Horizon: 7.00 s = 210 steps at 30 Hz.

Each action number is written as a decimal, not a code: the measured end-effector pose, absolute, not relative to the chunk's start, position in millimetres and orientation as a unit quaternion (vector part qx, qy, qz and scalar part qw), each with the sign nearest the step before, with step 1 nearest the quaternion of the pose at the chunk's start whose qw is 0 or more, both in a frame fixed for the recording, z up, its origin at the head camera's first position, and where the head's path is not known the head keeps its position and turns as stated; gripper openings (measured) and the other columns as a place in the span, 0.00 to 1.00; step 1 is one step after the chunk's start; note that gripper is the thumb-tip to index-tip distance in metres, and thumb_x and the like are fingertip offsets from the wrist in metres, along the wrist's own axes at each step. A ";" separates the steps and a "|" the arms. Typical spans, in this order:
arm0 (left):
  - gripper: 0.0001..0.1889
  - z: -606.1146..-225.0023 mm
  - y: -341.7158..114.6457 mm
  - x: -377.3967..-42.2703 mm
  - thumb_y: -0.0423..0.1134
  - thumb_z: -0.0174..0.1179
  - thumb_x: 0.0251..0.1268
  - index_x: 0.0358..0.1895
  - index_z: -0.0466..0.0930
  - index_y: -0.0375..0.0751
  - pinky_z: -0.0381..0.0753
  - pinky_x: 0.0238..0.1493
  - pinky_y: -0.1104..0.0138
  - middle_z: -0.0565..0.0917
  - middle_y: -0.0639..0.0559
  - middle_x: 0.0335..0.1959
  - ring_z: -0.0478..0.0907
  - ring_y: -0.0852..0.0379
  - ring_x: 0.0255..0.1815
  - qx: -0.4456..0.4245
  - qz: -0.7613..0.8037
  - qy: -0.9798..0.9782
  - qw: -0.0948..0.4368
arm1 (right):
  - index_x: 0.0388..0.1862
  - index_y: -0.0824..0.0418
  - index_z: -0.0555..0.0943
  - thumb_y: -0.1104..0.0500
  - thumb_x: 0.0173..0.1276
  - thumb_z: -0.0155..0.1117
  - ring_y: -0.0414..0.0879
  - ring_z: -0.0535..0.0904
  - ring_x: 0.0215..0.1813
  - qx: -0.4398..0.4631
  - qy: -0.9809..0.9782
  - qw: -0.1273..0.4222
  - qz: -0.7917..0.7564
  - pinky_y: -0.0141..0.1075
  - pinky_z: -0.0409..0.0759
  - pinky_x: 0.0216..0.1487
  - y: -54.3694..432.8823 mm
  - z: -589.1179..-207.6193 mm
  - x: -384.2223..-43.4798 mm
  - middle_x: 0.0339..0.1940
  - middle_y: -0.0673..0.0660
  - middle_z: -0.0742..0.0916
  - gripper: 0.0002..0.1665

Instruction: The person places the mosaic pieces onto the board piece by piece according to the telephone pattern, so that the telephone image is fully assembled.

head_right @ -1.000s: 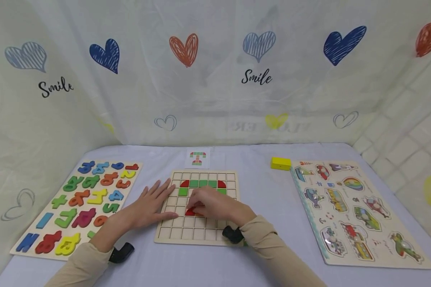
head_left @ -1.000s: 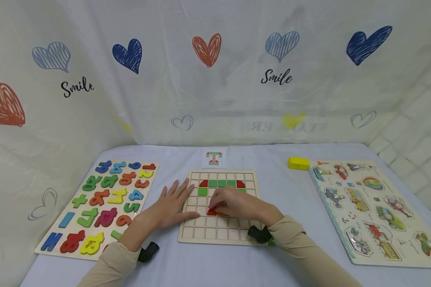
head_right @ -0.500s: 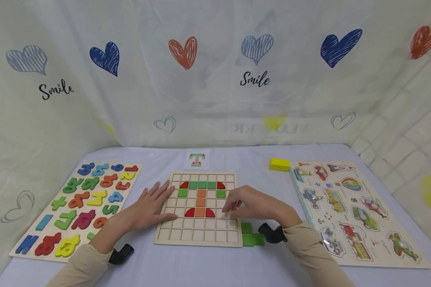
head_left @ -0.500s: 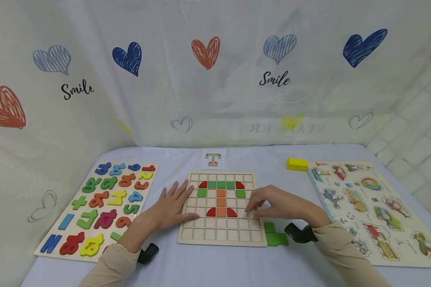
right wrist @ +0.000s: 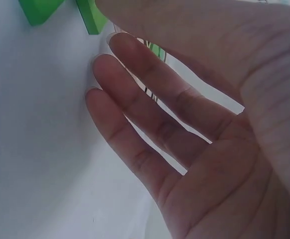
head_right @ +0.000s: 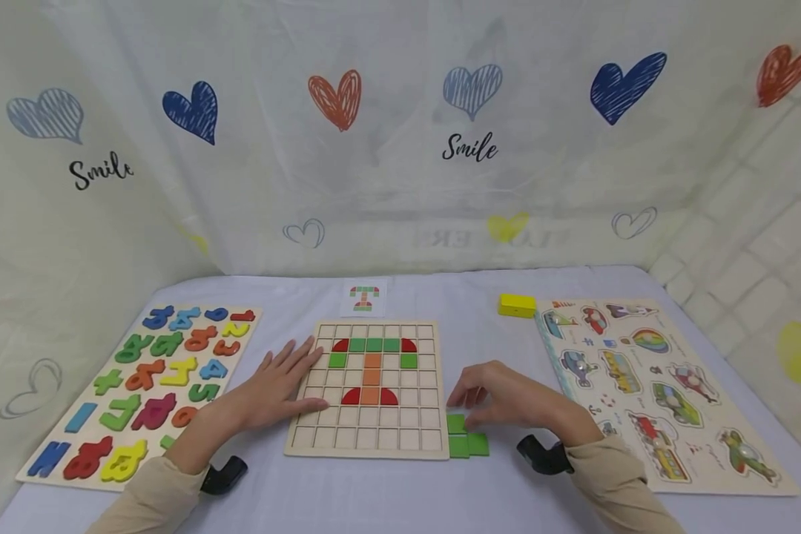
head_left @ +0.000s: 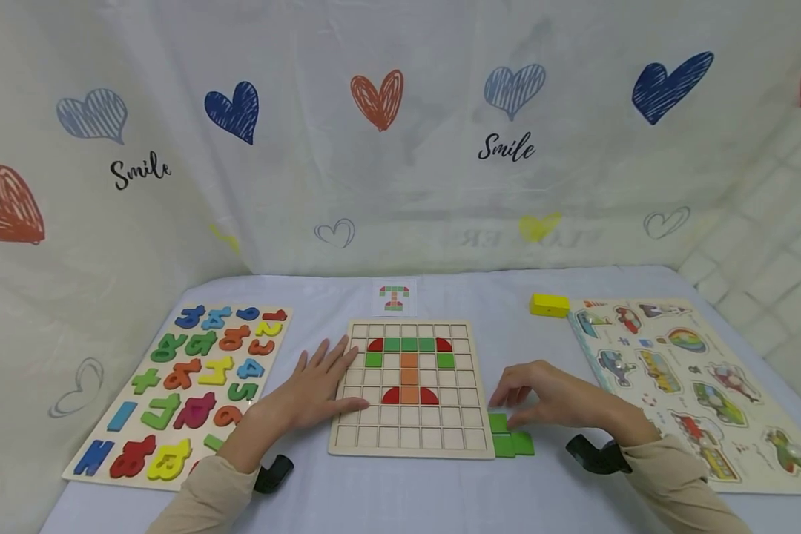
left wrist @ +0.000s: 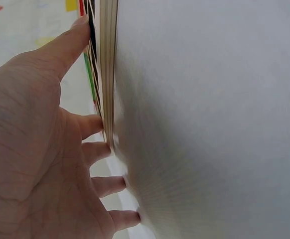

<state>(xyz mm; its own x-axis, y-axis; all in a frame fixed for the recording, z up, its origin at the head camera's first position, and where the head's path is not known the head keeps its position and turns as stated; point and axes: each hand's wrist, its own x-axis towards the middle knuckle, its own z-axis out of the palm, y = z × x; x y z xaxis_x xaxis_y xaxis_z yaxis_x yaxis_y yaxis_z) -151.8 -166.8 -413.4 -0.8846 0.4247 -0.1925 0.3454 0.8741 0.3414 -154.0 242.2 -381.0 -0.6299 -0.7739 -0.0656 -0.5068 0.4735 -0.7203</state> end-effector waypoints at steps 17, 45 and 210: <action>0.52 -415.5 -167.6 -150.7 0.72 0.55 0.71 0.86 0.51 0.42 0.38 0.79 0.32 0.45 0.41 0.87 0.37 0.34 0.86 0.200 0.155 0.959 0.131 | 0.41 0.56 0.88 0.63 0.57 0.83 0.36 0.83 0.38 -0.374 0.842 0.207 -0.328 0.34 0.85 0.42 230.8 -381.7 -155.5 0.37 0.42 0.89 0.14; 0.53 -417.6 -167.2 -154.2 0.72 0.55 0.70 0.86 0.49 0.42 0.37 0.79 0.33 0.44 0.42 0.87 0.35 0.35 0.86 0.203 0.149 0.959 0.130 | 0.42 0.56 0.88 0.65 0.64 0.77 0.44 0.86 0.44 -0.389 0.804 0.188 -0.408 0.37 0.87 0.48 241.0 -387.9 -164.8 0.42 0.50 0.89 0.09; 0.52 -411.5 -167.6 -152.5 0.71 0.55 0.72 0.86 0.50 0.41 0.36 0.79 0.34 0.44 0.42 0.87 0.36 0.34 0.86 0.200 0.163 0.957 0.135 | 0.42 0.55 0.90 0.65 0.68 0.75 0.43 0.85 0.45 -0.420 0.779 0.184 -0.429 0.38 0.88 0.48 236.8 -384.1 -152.4 0.42 0.51 0.88 0.07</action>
<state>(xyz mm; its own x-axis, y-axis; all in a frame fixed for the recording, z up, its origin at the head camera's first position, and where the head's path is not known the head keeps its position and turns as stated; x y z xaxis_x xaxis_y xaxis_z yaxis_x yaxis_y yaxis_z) -152.5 -167.6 -411.5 -0.8838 0.4260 -0.1935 0.3380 0.8673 0.3653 -152.4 236.8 -384.1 -0.5797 -0.8115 0.0742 -0.4968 0.2798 -0.8216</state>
